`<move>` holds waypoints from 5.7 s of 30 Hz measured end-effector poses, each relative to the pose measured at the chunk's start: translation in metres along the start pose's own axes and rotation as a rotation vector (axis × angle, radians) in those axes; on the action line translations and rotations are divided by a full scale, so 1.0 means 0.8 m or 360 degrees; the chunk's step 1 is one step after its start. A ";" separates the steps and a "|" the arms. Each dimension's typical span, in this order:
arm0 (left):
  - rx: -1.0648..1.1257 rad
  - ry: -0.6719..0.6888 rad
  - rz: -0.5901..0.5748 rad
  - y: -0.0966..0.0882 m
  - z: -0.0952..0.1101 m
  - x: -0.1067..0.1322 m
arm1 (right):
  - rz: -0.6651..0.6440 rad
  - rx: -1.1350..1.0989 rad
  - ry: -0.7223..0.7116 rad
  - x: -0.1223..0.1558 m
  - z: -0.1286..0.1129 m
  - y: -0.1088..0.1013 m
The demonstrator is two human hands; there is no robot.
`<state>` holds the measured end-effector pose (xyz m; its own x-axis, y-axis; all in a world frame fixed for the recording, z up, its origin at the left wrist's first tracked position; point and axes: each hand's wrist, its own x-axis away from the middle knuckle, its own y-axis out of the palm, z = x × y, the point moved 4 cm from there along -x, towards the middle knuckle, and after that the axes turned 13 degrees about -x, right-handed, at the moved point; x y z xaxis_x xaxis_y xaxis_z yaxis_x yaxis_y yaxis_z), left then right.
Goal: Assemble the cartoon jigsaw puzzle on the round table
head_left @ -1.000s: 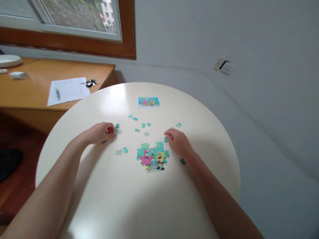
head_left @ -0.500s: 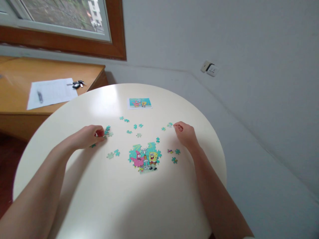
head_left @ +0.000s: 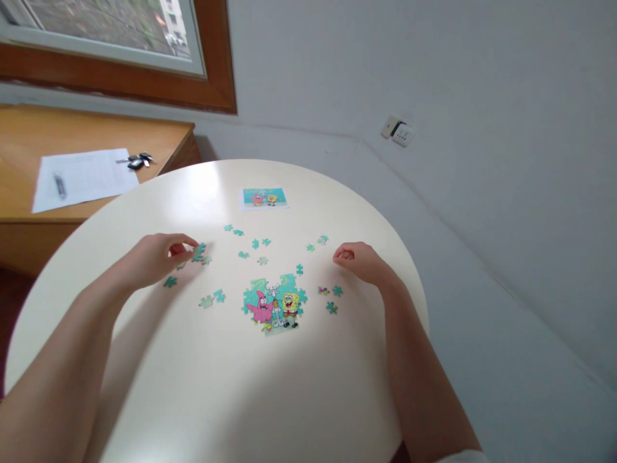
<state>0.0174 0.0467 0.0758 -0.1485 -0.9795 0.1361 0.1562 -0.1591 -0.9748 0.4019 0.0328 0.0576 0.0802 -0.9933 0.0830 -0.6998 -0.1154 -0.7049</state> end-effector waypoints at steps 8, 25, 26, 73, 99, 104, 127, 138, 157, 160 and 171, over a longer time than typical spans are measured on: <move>-0.0001 -0.0009 0.0004 0.004 -0.003 -0.002 | -0.0531 -0.0021 -0.0049 0.012 -0.017 0.020; 0.0026 0.0041 -0.0053 0.005 0.003 0.001 | -0.0776 -0.0047 -0.0067 0.020 -0.030 0.041; 0.0028 0.0051 -0.0048 0.005 0.003 0.001 | -0.0779 -0.0047 -0.0066 0.020 -0.030 0.041; 0.0417 0.0413 0.0139 0.007 0.034 0.010 | -0.0841 -0.0048 0.0101 0.022 -0.026 0.045; 0.0300 0.0486 0.0070 0.030 0.052 0.006 | -0.0824 -0.0050 0.0039 0.024 -0.032 0.042; 0.0295 0.0478 0.0098 0.029 0.049 0.005 | -0.0829 -0.0046 0.0066 0.024 -0.034 0.043; 0.0239 0.0318 0.0111 0.028 0.034 -0.001 | -0.0807 -0.0064 0.0055 0.020 -0.026 0.047; 0.0236 0.0310 0.0125 0.035 0.031 -0.005 | -0.0798 -0.0043 0.0045 0.020 -0.031 0.046; 0.0233 0.0286 0.0182 0.031 0.033 -0.005 | -0.0819 -0.0054 0.0028 0.020 -0.030 0.048; 0.0211 0.0305 0.0197 0.032 0.034 -0.007 | -0.0805 -0.0052 0.0021 0.021 -0.031 0.047; 0.0224 0.0335 0.0372 0.032 0.030 -0.010 | -0.0772 -0.0013 -0.0020 0.018 -0.028 0.050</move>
<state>0.0462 0.0471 0.0544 -0.2886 -0.9468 -0.1420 0.3409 0.0370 -0.9394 0.3595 0.0142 0.0465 0.4073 -0.8249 0.3920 -0.5852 -0.5652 -0.5815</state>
